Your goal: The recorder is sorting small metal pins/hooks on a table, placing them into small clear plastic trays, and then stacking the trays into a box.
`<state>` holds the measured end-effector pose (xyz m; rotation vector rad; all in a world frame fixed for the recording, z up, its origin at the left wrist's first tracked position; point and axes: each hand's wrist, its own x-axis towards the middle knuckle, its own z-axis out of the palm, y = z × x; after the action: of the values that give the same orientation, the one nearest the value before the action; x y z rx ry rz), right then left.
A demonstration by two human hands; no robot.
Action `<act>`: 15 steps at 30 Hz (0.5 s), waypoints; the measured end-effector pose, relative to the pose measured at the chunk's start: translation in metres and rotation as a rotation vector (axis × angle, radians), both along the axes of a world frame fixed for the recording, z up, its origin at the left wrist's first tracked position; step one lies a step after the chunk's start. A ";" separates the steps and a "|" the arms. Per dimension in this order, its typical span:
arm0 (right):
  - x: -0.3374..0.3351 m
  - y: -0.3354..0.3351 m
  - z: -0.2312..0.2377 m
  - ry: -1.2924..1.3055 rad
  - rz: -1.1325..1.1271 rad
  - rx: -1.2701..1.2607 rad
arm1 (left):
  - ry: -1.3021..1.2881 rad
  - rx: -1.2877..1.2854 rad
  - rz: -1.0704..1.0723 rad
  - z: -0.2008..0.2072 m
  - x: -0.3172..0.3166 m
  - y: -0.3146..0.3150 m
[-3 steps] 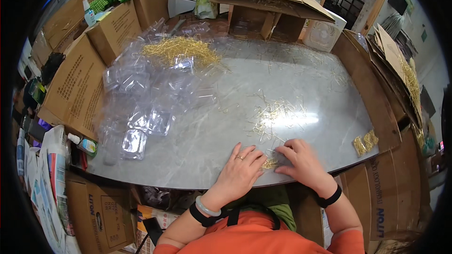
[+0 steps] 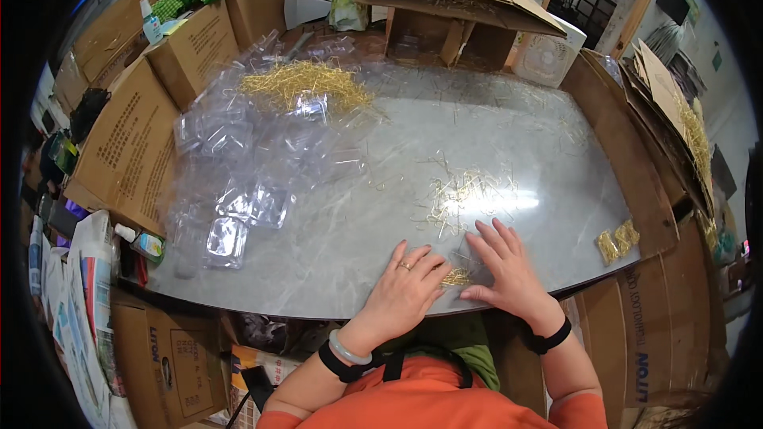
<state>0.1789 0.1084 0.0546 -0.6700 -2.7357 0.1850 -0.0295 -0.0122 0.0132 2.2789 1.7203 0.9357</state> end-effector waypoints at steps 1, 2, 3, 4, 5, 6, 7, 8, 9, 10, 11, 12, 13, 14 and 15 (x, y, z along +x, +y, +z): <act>0.000 0.001 -0.006 0.002 0.003 -0.023 | 0.008 0.002 0.000 0.000 0.000 0.001; 0.000 0.002 -0.011 0.007 0.004 -0.045 | 0.017 0.005 -0.001 0.000 0.001 0.001; -0.001 0.001 -0.015 0.023 0.018 -0.036 | 0.014 0.003 0.004 0.000 0.001 0.001; -0.001 0.000 -0.020 0.038 0.031 -0.028 | 0.010 0.001 0.008 0.001 0.002 0.000; -0.001 -0.001 -0.024 0.052 0.047 -0.019 | 0.005 -0.001 0.016 0.000 0.002 0.000; 0.000 -0.003 -0.029 0.077 0.060 -0.052 | -0.006 -0.004 0.020 0.000 0.002 -0.001; 0.002 -0.006 -0.034 0.101 0.073 -0.086 | -0.016 -0.006 0.025 0.000 0.002 -0.001; 0.003 -0.008 -0.036 0.124 0.085 -0.120 | -0.029 -0.009 0.028 0.000 0.002 -0.001; 0.003 -0.008 -0.036 0.146 0.097 -0.128 | -0.040 -0.014 0.031 0.000 0.002 -0.001; 0.001 -0.008 -0.034 0.168 0.108 -0.137 | -0.052 -0.018 0.034 0.000 0.002 0.000; 0.000 -0.007 -0.032 0.191 0.114 -0.145 | -0.063 -0.022 0.032 0.000 0.003 0.001; -0.002 -0.004 -0.033 0.197 0.144 -0.149 | -0.049 -0.014 0.041 0.001 0.004 0.001; -0.005 0.000 -0.035 0.204 0.172 -0.154 | -0.034 -0.005 0.050 0.002 0.004 0.002; -0.007 0.002 -0.035 0.211 0.203 -0.157 | -0.019 0.005 0.060 0.003 0.004 0.002; -0.009 0.002 -0.033 0.242 0.208 -0.218 | 0.003 0.008 0.066 0.003 0.005 0.002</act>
<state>0.1701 0.1108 0.0212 -0.3851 -2.5670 0.5793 -0.0241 -0.0103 0.0165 2.2426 1.8060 0.9540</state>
